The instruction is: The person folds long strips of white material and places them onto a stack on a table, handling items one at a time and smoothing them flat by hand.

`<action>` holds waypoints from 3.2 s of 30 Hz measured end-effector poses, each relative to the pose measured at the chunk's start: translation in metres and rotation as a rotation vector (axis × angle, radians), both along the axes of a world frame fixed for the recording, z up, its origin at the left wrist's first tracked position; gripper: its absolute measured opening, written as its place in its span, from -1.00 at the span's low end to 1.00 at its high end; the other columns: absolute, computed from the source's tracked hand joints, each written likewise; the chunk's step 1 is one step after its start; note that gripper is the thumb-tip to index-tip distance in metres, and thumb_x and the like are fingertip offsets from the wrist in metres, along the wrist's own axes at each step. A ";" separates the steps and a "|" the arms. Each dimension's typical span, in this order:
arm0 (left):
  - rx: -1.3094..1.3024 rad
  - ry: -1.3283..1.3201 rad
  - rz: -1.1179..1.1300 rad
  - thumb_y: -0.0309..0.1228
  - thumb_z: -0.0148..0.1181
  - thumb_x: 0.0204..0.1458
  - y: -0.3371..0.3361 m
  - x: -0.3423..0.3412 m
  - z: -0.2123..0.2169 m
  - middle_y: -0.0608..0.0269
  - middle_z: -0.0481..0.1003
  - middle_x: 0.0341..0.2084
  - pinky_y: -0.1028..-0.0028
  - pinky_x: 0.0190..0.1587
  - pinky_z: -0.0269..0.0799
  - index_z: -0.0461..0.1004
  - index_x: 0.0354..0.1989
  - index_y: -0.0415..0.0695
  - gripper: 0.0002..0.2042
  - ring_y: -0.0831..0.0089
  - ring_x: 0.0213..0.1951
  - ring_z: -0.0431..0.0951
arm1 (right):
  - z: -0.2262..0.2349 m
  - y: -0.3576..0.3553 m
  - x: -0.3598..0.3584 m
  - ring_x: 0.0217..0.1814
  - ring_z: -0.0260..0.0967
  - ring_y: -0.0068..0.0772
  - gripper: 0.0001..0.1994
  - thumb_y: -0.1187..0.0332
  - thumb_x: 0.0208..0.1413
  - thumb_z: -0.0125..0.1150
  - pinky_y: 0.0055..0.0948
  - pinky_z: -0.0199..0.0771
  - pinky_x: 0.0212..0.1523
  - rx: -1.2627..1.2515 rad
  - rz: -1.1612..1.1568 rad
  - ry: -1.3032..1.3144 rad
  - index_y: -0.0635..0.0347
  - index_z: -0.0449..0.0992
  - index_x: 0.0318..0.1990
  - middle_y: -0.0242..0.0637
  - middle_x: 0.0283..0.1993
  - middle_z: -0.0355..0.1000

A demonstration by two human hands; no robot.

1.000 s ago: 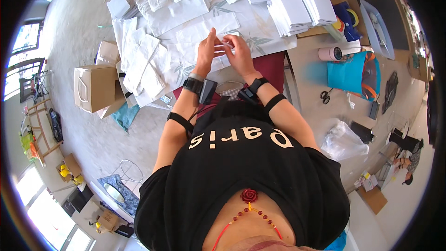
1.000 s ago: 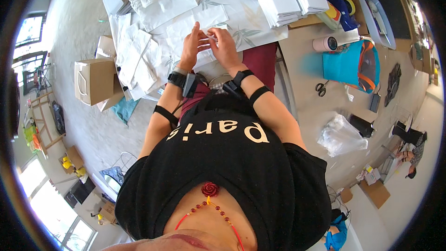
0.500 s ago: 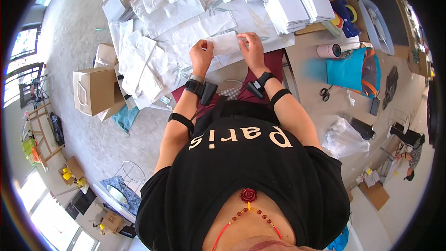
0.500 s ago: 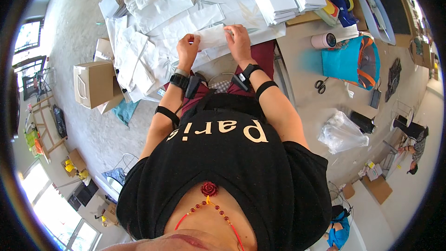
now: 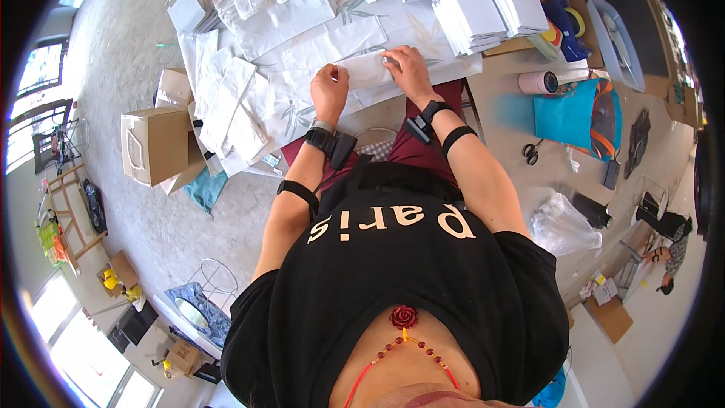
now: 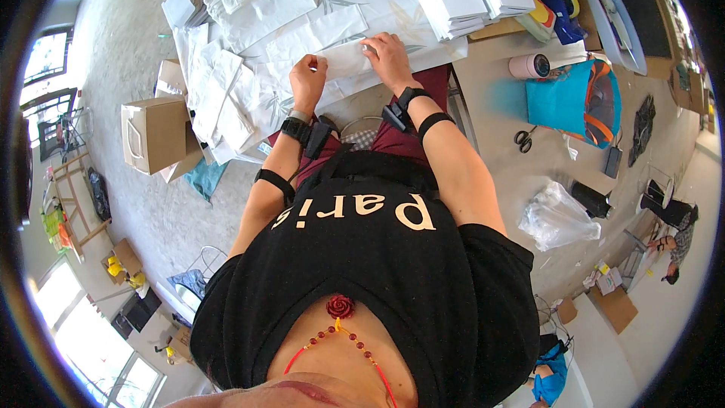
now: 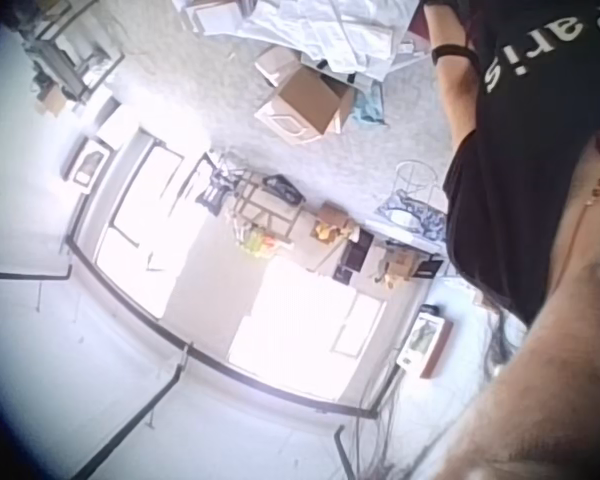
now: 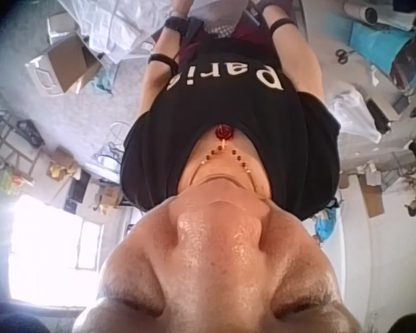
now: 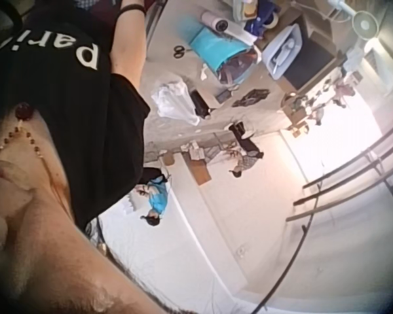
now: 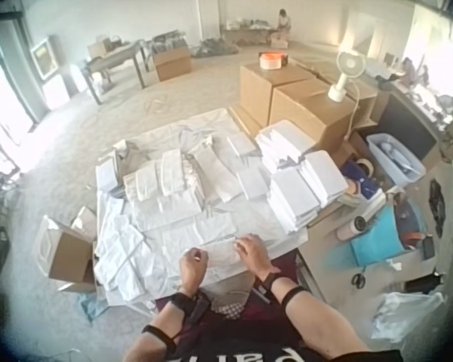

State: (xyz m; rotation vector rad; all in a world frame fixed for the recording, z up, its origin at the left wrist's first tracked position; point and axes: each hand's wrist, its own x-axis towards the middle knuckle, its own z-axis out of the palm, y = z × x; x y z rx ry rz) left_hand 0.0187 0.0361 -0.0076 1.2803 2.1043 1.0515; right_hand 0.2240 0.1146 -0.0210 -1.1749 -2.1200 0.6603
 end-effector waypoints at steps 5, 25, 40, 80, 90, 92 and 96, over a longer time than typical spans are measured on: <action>0.001 0.087 0.001 -0.31 0.26 0.06 -0.002 0.000 -0.004 0.04 0.58 -0.45 0.16 -0.25 0.47 0.56 -0.40 -0.23 -0.79 0.03 -0.34 0.60 | -0.002 0.003 0.005 -0.01 0.39 -0.13 -0.73 0.37 0.09 0.37 -0.18 0.42 0.08 0.000 0.044 -0.075 -0.09 0.66 -0.02 -0.31 -0.09 0.45; 0.109 0.365 0.452 -0.40 0.43 -0.07 -0.036 -0.063 0.004 -0.06 0.38 -0.12 0.07 0.11 0.26 0.42 -0.01 -0.16 -0.56 -0.05 0.04 0.37 | 0.010 0.009 0.023 0.14 0.32 -0.17 -0.45 0.18 0.05 0.45 -0.18 0.36 0.25 -0.040 0.281 -0.235 -0.11 0.53 0.25 -0.28 0.11 0.30; 0.141 0.342 0.495 -0.37 0.37 0.01 -0.061 -0.103 -0.013 0.04 0.49 -0.18 0.16 0.07 0.36 0.52 -0.26 -0.16 -0.80 0.09 -0.02 0.47 | 0.030 0.003 0.008 0.13 0.33 -0.08 -0.25 0.14 -0.01 0.52 -0.17 0.39 0.21 -0.014 0.200 -0.196 0.07 0.36 0.36 -0.13 0.15 0.33; 0.175 0.303 0.339 -0.47 0.43 -0.20 -0.067 -0.019 -0.014 -0.04 0.25 0.22 0.02 0.34 0.03 0.14 0.36 -0.11 -0.14 0.00 0.29 0.23 | 0.141 0.012 -0.034 -0.23 0.51 -0.56 -0.75 0.30 0.23 0.29 -0.50 0.51 -0.20 -0.385 0.020 0.456 0.36 0.57 -0.11 -0.31 -0.25 0.59; 0.159 0.284 0.142 -0.58 0.30 -0.17 -0.066 -0.024 -0.022 0.12 0.45 -0.14 0.16 0.14 0.26 0.42 -0.07 -0.09 -0.59 0.09 0.02 0.42 | 0.085 0.029 0.040 -0.24 0.49 -0.54 -0.78 0.34 0.23 0.26 -0.50 0.48 -0.19 -0.556 -0.228 0.400 0.33 0.58 -0.11 -0.31 -0.24 0.58; 0.184 0.319 0.109 -0.58 0.29 -0.16 -0.065 -0.025 -0.027 0.12 0.45 -0.14 0.16 0.12 0.26 0.43 -0.11 -0.08 -0.63 0.08 0.02 0.42 | 0.069 0.031 0.047 -0.24 0.50 -0.50 -0.77 0.33 0.22 0.27 -0.46 0.49 -0.19 -0.543 -0.259 0.341 0.33 0.58 -0.12 -0.28 -0.25 0.59; 0.173 0.324 0.084 -0.58 0.27 -0.14 -0.062 -0.022 -0.027 0.14 0.46 -0.16 0.16 0.09 0.27 0.46 -0.14 -0.07 -0.67 0.09 0.01 0.43 | 0.040 0.031 0.058 -0.25 0.53 -0.40 -0.75 0.30 0.19 0.27 -0.39 0.50 -0.18 -0.476 -0.309 0.278 0.32 0.58 -0.13 -0.22 -0.26 0.60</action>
